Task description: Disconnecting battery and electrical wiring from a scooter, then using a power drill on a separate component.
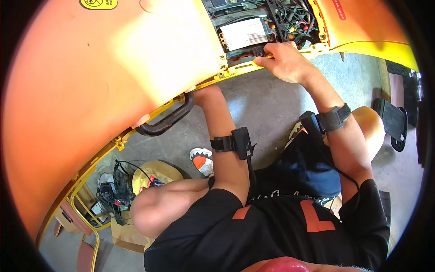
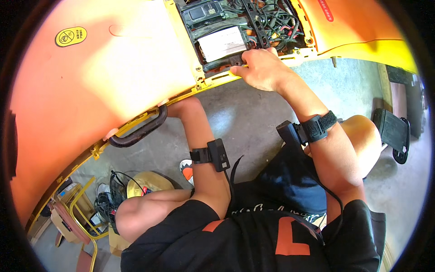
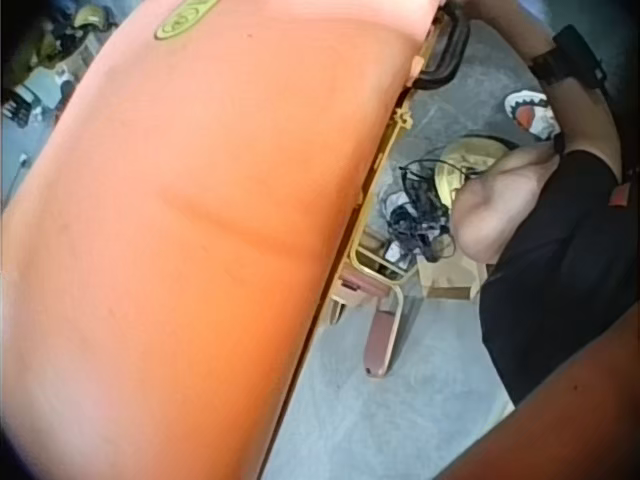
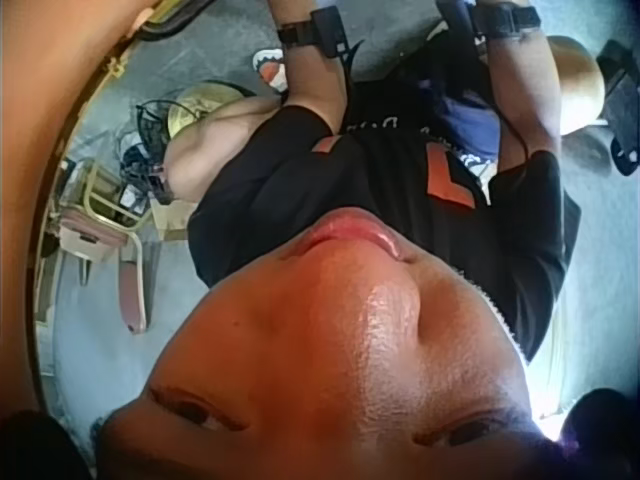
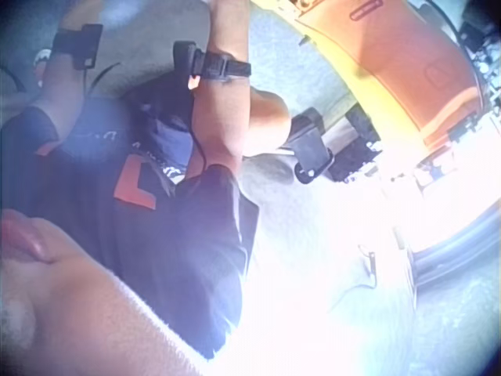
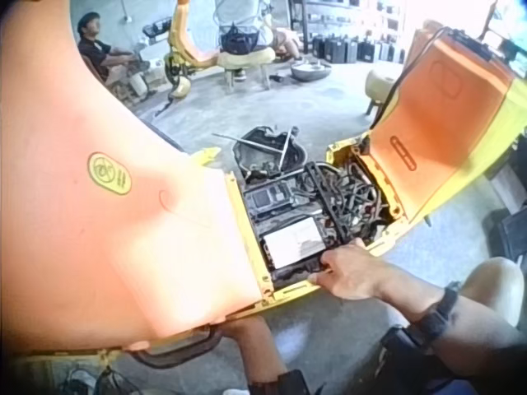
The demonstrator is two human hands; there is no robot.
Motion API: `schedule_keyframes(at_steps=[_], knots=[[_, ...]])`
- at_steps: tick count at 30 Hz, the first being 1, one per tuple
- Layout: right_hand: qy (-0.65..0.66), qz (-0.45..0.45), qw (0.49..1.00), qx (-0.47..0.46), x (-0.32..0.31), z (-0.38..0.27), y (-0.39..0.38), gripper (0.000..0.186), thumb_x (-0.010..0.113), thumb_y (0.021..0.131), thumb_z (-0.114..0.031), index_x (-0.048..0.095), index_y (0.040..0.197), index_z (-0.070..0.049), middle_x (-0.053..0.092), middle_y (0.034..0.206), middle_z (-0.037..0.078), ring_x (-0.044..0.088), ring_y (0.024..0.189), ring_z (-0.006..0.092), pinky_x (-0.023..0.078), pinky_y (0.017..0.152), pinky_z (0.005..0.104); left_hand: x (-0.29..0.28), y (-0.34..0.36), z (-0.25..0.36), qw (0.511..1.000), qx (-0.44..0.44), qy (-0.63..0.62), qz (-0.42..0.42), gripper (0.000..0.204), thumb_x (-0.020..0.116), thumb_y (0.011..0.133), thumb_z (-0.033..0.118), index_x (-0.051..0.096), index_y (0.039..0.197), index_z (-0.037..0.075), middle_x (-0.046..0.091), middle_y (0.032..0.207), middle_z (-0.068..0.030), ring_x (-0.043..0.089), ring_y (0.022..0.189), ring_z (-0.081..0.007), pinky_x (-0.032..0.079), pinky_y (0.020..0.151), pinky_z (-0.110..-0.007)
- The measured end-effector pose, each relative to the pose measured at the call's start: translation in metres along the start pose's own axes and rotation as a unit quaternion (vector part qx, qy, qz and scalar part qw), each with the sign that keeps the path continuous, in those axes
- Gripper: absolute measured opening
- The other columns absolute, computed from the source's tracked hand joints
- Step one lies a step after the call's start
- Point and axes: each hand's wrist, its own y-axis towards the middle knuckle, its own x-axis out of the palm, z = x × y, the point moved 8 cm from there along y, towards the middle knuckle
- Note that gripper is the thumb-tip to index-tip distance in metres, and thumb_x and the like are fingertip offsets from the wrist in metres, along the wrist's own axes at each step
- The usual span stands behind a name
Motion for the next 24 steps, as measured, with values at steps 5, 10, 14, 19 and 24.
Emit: schedule_keyframes(at_steps=[5,10,14,19,24], knots=[[0.007,0.010,1.000,0.002,-0.001,-0.001,-0.002,0.044,0.061,0.089,-0.041,0.064,0.082,0.002,0.066,0.085,0.022,0.061,0.091,0.0409,0.042,0.087,0.0448,0.001,-0.003,-0.004,1.000,-0.013,0.006,0.023,0.048,0.037,0.100,0.039,0.050,0.127,0.003,0.057,0.129,-0.0136,0.058,0.116,-0.0251,0.050,0.098,-0.039],[-0.001,-0.032,0.999,0.025,0.000,-0.002,-0.001,0.046,0.058,0.089,-0.043,0.068,0.091,0.002,0.069,0.094,0.023,0.063,0.100,0.0383,0.037,0.096,0.0462,0.004,-0.004,-0.001,0.999,-0.024,0.015,0.044,0.049,0.035,0.100,0.039,0.049,0.129,0.002,0.057,0.130,-0.0142,0.058,0.117,-0.0252,0.049,0.099,-0.039],[0.009,-0.036,0.998,0.050,-0.002,-0.001,-0.002,0.046,0.059,0.090,-0.044,0.068,0.091,0.002,0.069,0.094,0.023,0.063,0.100,0.0378,0.037,0.097,0.0461,0.005,-0.005,-0.003,0.998,-0.028,0.026,0.044,0.050,0.034,0.101,0.040,0.048,0.131,0.002,0.056,0.131,-0.0148,0.057,0.118,-0.0252,0.048,0.101,-0.039],[-0.001,-0.020,0.999,0.046,-0.003,0.001,-0.001,0.047,0.059,0.090,-0.044,0.069,0.089,0.002,0.069,0.093,0.024,0.064,0.099,0.0380,0.039,0.096,0.0465,0.007,-0.009,-0.005,0.997,-0.045,0.028,0.053,0.052,0.033,0.101,0.041,0.046,0.132,0.001,0.055,0.132,-0.0155,0.057,0.119,-0.0252,0.048,0.102,-0.039],[0.022,-0.053,0.998,0.041,-0.003,-0.005,0.001,0.047,0.060,0.090,-0.042,0.068,0.088,0.004,0.068,0.093,0.024,0.064,0.099,0.0387,0.043,0.094,0.0465,-0.008,0.003,-0.009,0.997,-0.024,0.020,0.072,0.049,0.036,0.100,0.040,0.050,0.127,0.001,0.057,0.130,-0.0152,0.060,0.114,-0.0252,0.050,0.099,-0.039]])
